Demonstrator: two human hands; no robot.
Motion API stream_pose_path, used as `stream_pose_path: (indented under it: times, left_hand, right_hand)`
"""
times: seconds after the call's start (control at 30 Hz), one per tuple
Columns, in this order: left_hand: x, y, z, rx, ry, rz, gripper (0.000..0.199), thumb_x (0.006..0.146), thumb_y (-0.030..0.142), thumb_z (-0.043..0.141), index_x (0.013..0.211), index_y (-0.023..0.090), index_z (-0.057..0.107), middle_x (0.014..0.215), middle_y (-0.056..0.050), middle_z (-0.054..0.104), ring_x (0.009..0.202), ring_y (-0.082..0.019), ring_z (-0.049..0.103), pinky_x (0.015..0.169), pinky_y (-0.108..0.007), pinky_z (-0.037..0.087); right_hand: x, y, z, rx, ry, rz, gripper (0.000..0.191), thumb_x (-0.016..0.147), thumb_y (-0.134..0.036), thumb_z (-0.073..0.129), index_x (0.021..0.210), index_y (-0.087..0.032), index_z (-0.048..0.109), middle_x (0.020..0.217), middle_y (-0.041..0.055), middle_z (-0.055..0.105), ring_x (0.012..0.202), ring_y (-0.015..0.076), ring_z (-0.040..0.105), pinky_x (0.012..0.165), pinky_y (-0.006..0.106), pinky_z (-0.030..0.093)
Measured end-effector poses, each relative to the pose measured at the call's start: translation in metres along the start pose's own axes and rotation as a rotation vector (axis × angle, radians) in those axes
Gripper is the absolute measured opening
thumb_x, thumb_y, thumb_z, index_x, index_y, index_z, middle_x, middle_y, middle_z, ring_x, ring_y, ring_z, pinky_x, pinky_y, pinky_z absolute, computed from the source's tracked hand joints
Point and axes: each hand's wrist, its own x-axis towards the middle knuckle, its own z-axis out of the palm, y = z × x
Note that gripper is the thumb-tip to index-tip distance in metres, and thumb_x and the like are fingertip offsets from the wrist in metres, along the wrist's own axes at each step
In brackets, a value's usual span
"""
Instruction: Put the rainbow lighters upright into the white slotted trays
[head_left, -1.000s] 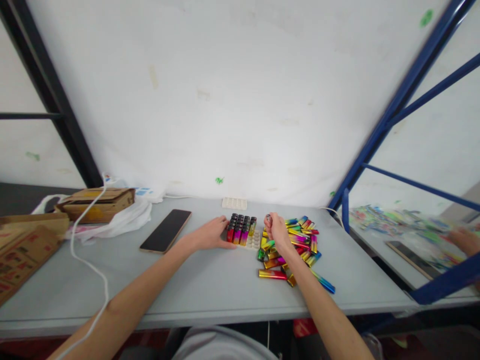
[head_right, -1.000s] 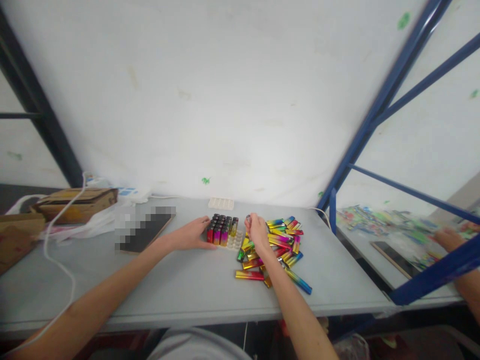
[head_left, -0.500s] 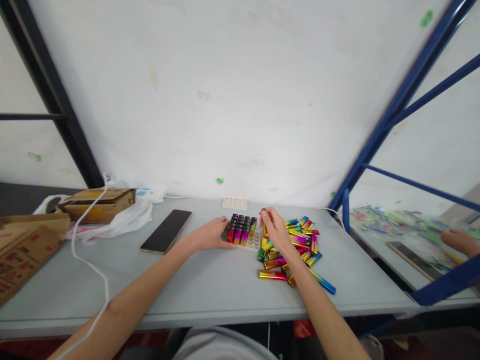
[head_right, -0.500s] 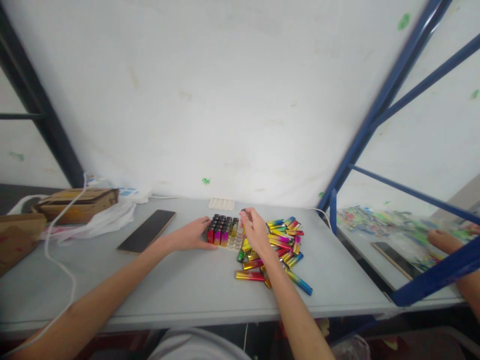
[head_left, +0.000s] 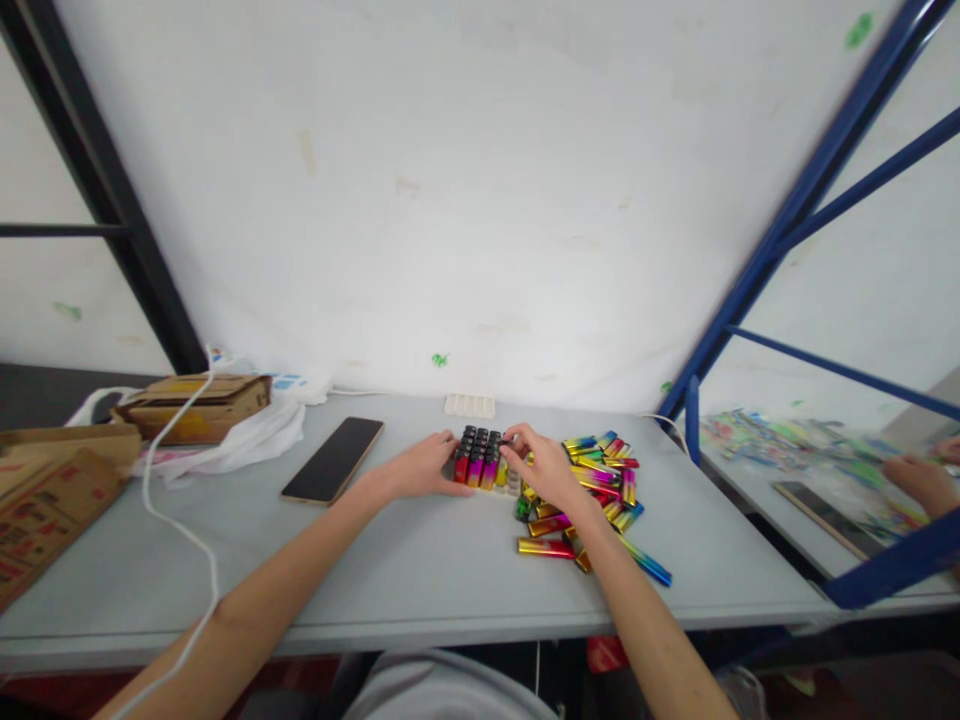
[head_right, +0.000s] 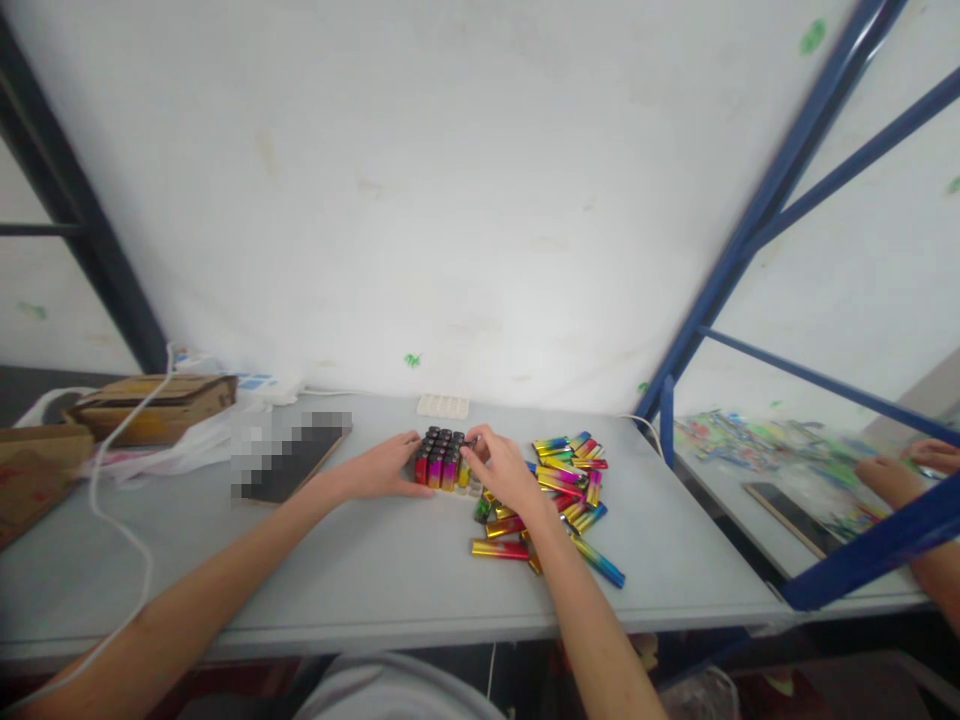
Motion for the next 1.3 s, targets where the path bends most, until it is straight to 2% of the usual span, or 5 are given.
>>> stream_pose_path:
  times: [0.33, 0.57, 0.93, 1.1, 1.3]
  left_hand:
    - [-0.001, 0.001, -0.001, -0.013, 0.0, 0.01, 0.059, 0.079, 0.068, 0.078, 0.111, 0.02, 0.068, 0.112, -0.012, 0.068, 0.105, -0.033, 0.066, 0.098, -0.041, 0.053]
    - [-0.001, 0.002, -0.001, -0.006, -0.006, -0.002, 0.058, 0.078, 0.065, 0.08, 0.112, 0.019, 0.068, 0.112, -0.012, 0.069, 0.107, -0.033, 0.066, 0.098, -0.04, 0.053]
    - [-0.001, 0.003, -0.003, -0.02, -0.012, -0.003, 0.061, 0.079, 0.067, 0.078, 0.115, 0.019, 0.067, 0.114, -0.013, 0.068, 0.109, -0.035, 0.066, 0.099, -0.042, 0.053]
    - [0.0, 0.003, -0.003, -0.014, -0.009, -0.006, 0.059, 0.077, 0.068, 0.078, 0.109, 0.02, 0.067, 0.112, -0.013, 0.068, 0.108, -0.034, 0.066, 0.099, -0.043, 0.053]
    - [0.0, 0.002, -0.001, 0.011, 0.007, -0.016, 0.06, 0.076, 0.071, 0.079, 0.106, 0.02, 0.068, 0.11, -0.012, 0.068, 0.104, -0.033, 0.066, 0.096, -0.042, 0.054]
  right_hand:
    - [0.0, 0.005, 0.0, -0.026, 0.087, -0.034, 0.02, 0.104, -0.042, 0.057, 0.112, -0.024, 0.062, 0.089, 0.0035, 0.07, 0.083, 0.0218, 0.066, 0.083, 0.036, 0.054]
    - [0.0, 0.007, -0.006, 0.024, -0.033, -0.06, 0.018, 0.103, -0.04, 0.059, 0.11, -0.023, 0.062, 0.091, 0.0026, 0.07, 0.081, 0.0199, 0.066, 0.078, 0.033, 0.053]
    - [0.0, 0.009, -0.01, -0.02, -0.06, -0.077, 0.024, 0.105, -0.045, 0.059, 0.11, -0.024, 0.07, 0.092, 0.0037, 0.072, 0.08, 0.0207, 0.067, 0.079, 0.034, 0.053]
    - [0.0, 0.011, -0.016, -0.056, 0.169, -0.092, 0.021, 0.106, -0.034, 0.051, 0.117, -0.023, 0.066, 0.106, 0.0084, 0.065, 0.084, 0.0209, 0.063, 0.083, 0.037, 0.055]
    - [0.0, 0.017, -0.034, -0.139, 0.435, -0.097, 0.013, 0.097, -0.019, 0.05, 0.093, -0.023, 0.063, 0.111, 0.0118, 0.06, 0.104, 0.026, 0.062, 0.089, 0.04, 0.055]
